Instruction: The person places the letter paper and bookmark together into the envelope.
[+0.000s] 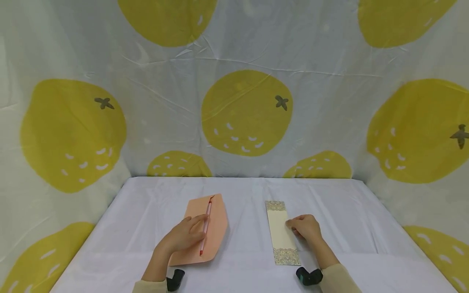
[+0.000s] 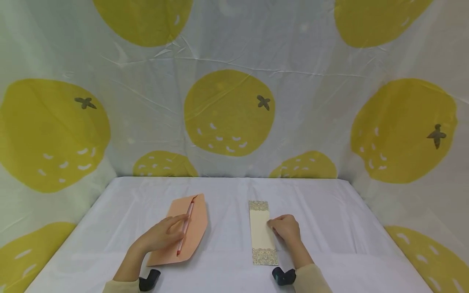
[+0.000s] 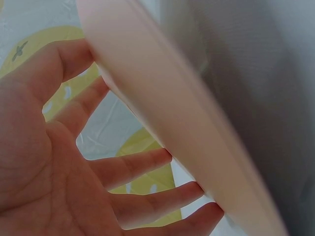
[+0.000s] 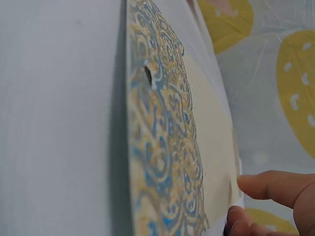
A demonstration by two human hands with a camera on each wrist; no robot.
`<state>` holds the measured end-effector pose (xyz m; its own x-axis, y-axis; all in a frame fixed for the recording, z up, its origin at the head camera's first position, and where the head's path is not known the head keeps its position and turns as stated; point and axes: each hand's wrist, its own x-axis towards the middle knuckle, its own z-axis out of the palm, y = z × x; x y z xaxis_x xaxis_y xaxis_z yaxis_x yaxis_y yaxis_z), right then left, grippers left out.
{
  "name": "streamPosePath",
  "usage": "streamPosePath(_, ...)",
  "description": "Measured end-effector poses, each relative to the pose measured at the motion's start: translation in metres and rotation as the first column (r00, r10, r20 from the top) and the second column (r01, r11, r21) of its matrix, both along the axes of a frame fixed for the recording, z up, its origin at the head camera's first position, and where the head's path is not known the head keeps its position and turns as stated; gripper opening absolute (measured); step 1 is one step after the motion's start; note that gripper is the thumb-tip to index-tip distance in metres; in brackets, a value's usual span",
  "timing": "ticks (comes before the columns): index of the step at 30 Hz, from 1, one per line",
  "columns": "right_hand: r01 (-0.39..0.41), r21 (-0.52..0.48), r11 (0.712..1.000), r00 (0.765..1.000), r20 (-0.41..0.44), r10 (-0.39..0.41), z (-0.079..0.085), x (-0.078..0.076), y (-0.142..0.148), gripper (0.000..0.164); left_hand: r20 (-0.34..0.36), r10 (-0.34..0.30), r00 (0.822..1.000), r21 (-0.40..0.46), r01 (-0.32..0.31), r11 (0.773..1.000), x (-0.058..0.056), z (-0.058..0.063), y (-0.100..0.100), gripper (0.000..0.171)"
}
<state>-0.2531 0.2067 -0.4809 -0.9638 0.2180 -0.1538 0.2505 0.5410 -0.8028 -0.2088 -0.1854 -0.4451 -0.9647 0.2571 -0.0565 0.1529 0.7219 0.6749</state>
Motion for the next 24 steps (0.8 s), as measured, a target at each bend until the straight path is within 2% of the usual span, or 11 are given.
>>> streamPosePath(10, 0.006, 0.116, 0.993, 0.999, 0.045, -0.011, 0.0081, -0.0006, -0.0080, 0.033, -0.016, -0.003, 1.000, 0.002, 0.003, 1.000, 0.0009, 0.0009, 0.0013, 0.054)
streamPosePath(12, 0.006, 0.107, 0.994, 0.999, 0.045, -0.011, 0.0084, -0.0010, -0.0086, 0.030, -0.013, 0.000, 1.000, 0.003, 0.000, 1.000, 0.0009, 0.0005, 0.0008, 0.055)
streamPosePath(15, 0.012, 0.047, 0.999, 0.999, 0.038, -0.014, 0.0084, -0.0011, -0.0074, 0.020, -0.008, 0.001, 1.000, 0.005, -0.001, 1.000, 0.0006, 0.0000, 0.0005, 0.055)
streamPosePath(18, 0.020, -0.046, 0.999, 0.999, 0.044, -0.018, 0.0083, 0.0009, -0.0043, 0.017, -0.009, -0.004, 1.000, 0.007, 0.004, 1.000, 0.0000, -0.0011, 0.0003, 0.055)
streamPosePath(24, 0.013, -0.187, 0.982, 0.998, 0.062, -0.002, 0.0077, 0.0051, 0.0011, 0.034, -0.016, -0.001, 1.000, -0.001, 0.001, 1.000, 0.0003, -0.0016, -0.0002, 0.055)
